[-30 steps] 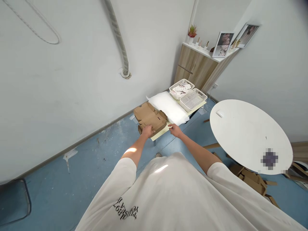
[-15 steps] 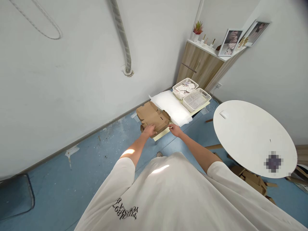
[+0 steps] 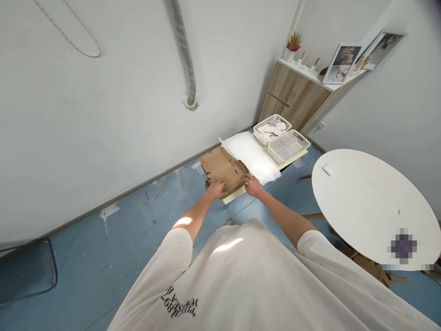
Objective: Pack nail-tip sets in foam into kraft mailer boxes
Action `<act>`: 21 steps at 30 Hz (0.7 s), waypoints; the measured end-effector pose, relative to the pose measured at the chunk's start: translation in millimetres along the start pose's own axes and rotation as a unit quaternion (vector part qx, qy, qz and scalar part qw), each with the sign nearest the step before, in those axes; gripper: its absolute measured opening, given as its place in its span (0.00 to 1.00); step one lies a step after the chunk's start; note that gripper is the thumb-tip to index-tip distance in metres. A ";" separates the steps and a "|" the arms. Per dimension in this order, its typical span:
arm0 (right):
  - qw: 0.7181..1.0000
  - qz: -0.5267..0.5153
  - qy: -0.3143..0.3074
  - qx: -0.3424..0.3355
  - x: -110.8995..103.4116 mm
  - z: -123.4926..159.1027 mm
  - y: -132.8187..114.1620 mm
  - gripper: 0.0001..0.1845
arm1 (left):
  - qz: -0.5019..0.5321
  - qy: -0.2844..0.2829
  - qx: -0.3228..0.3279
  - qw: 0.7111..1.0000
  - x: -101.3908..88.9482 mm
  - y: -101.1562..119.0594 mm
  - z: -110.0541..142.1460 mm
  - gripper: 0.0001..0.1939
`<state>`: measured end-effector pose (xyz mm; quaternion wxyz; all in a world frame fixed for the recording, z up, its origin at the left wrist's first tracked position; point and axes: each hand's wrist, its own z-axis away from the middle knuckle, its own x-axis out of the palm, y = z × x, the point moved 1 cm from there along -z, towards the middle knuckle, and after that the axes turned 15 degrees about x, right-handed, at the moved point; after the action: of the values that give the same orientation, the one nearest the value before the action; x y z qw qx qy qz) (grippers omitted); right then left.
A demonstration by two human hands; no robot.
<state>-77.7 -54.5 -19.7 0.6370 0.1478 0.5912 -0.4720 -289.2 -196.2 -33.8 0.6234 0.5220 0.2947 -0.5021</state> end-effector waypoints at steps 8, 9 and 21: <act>0.996 0.056 0.003 -0.070 -3.1 -3.9 -16.7 0.22 | 0.017 -0.011 -0.011 1.000 -2.8 1.2 -0.6 0.22; 0.995 0.060 0.006 -0.076 -3.6 -3.7 -18.4 0.22 | 0.018 -0.010 -0.010 1.000 -3.6 1.0 -0.3 0.20; 0.993 0.077 -0.022 -0.089 1.9 -12.5 -24.3 0.20 | 0.003 -0.009 -0.013 1.000 -5.4 4.7 2.5 0.20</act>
<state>-104.6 -58.4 -15.6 0.6949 0.1256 0.6035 -0.3704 -286.9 -197.1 -26.6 0.6340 0.5106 0.2941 -0.5009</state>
